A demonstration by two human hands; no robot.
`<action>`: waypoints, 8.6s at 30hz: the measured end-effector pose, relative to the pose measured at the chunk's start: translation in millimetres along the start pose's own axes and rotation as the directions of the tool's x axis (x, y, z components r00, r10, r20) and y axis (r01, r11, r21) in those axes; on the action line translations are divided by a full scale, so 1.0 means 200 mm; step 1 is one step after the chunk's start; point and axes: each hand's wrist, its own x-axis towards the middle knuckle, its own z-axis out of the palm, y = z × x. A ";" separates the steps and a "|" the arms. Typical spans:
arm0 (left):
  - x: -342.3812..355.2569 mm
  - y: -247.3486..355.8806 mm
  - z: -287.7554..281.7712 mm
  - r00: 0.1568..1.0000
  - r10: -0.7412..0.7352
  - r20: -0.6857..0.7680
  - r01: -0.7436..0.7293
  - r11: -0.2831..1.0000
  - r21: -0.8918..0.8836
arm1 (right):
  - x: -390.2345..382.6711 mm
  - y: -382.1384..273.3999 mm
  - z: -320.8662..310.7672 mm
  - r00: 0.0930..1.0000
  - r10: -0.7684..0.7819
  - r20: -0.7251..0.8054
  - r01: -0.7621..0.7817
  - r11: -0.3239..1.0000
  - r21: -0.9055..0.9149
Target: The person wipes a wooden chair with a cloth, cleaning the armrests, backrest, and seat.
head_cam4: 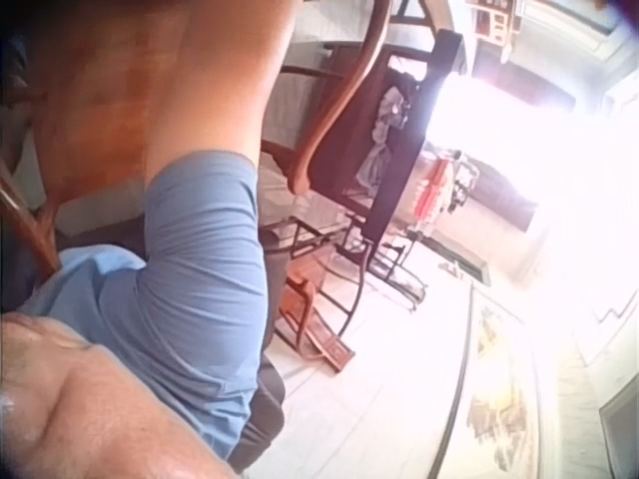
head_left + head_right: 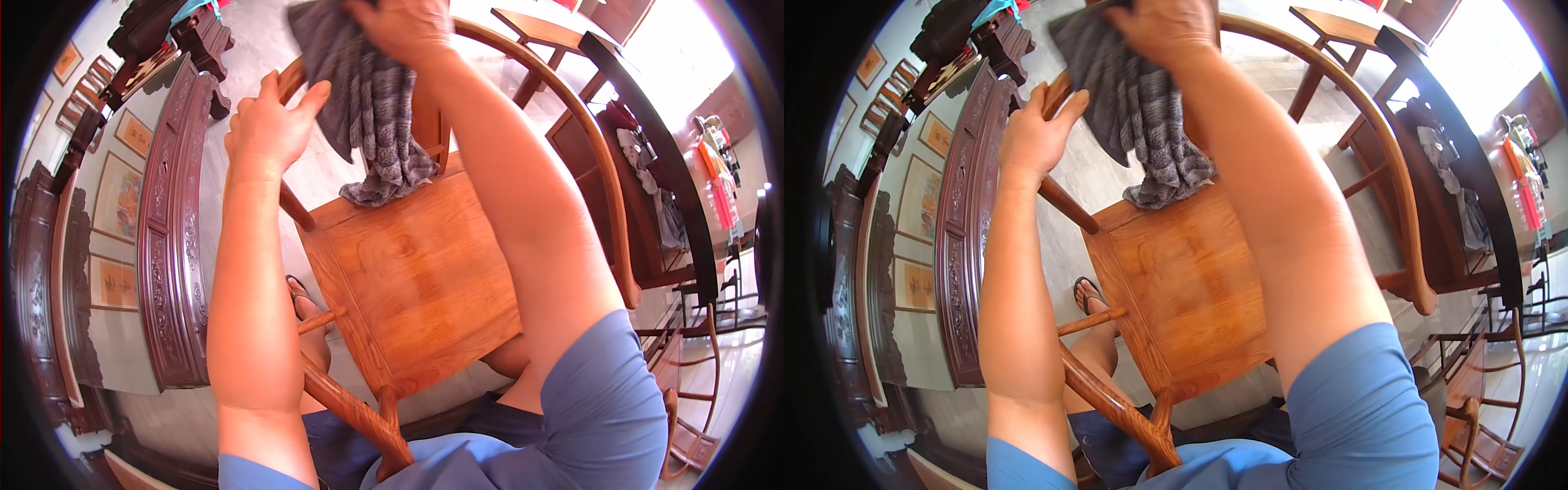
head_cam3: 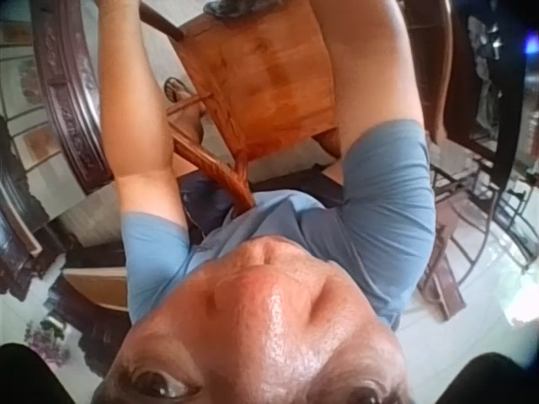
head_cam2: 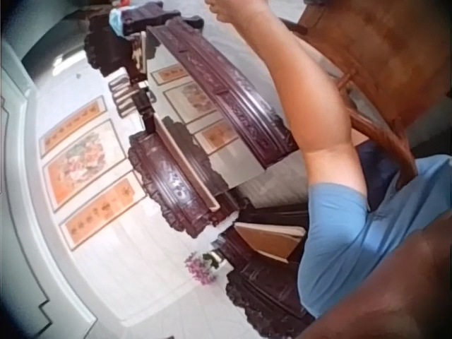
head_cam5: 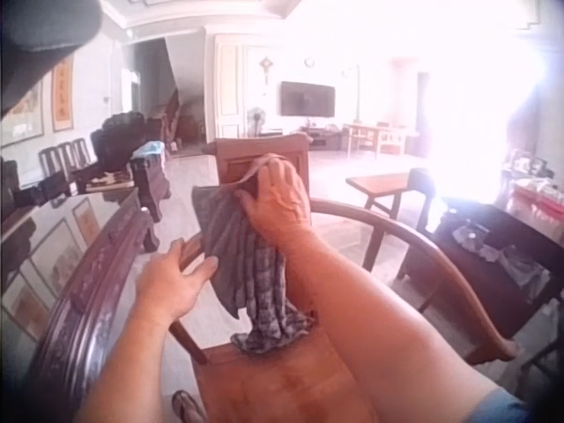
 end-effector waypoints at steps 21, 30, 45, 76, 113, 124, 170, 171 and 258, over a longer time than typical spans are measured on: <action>-0.05 0.14 -0.03 0.994 -0.091 0.063 0.084 0.990 0.111 | -0.06 -0.24 0.12 0.963 0.270 -0.016 -0.270 0.956 -0.114; -0.07 0.08 -0.02 0.998 -0.020 -0.056 0.033 0.972 0.231 | -0.52 -0.04 -0.03 0.951 0.070 0.300 -0.018 0.985 -0.171; -0.04 0.12 -0.01 0.996 -0.092 -0.021 0.092 0.996 0.013 | -0.49 -0.13 -0.04 0.941 0.106 0.321 -0.090 0.994 -0.065; 0.01 0.05 -0.01 0.995 -0.076 0.071 0.076 0.997 -0.003 | -0.04 0.01 0.00 0.980 0.199 0.027 -0.192 0.969 -0.154; 0.02 0.02 -0.01 0.997 -0.024 0.077 0.047 0.948 -0.315 | -1.27 -0.13 -0.19 0.697 0.618 0.363 -0.577 0.784 -0.227; 0.00 0.02 0.00 0.997 -0.001 0.080 0.022 0.964 -0.263 | -1.01 0.00 -0.03 0.876 0.370 0.310 -0.354 0.929 -0.108; 0.03 0.01 0.02 0.995 0.102 0.008 -0.094 0.944 -0.317 | -0.54 -0.55 0.29 0.777 0.618 0.124 -0.572 0.774 -0.272; 0.04 0.01 0.04 0.991 0.131 -0.024 -0.132 0.940 -0.314 | -0.61 -0.57 0.28 0.845 0.520 0.123 -0.493 0.848 -0.197; -0.15 0.16 -0.09 0.970 0.240 0.045 -0.195 0.874 -0.445 | -1.38 -0.05 -0.13 0.543 0.678 0.495 -0.550 0.733 -0.401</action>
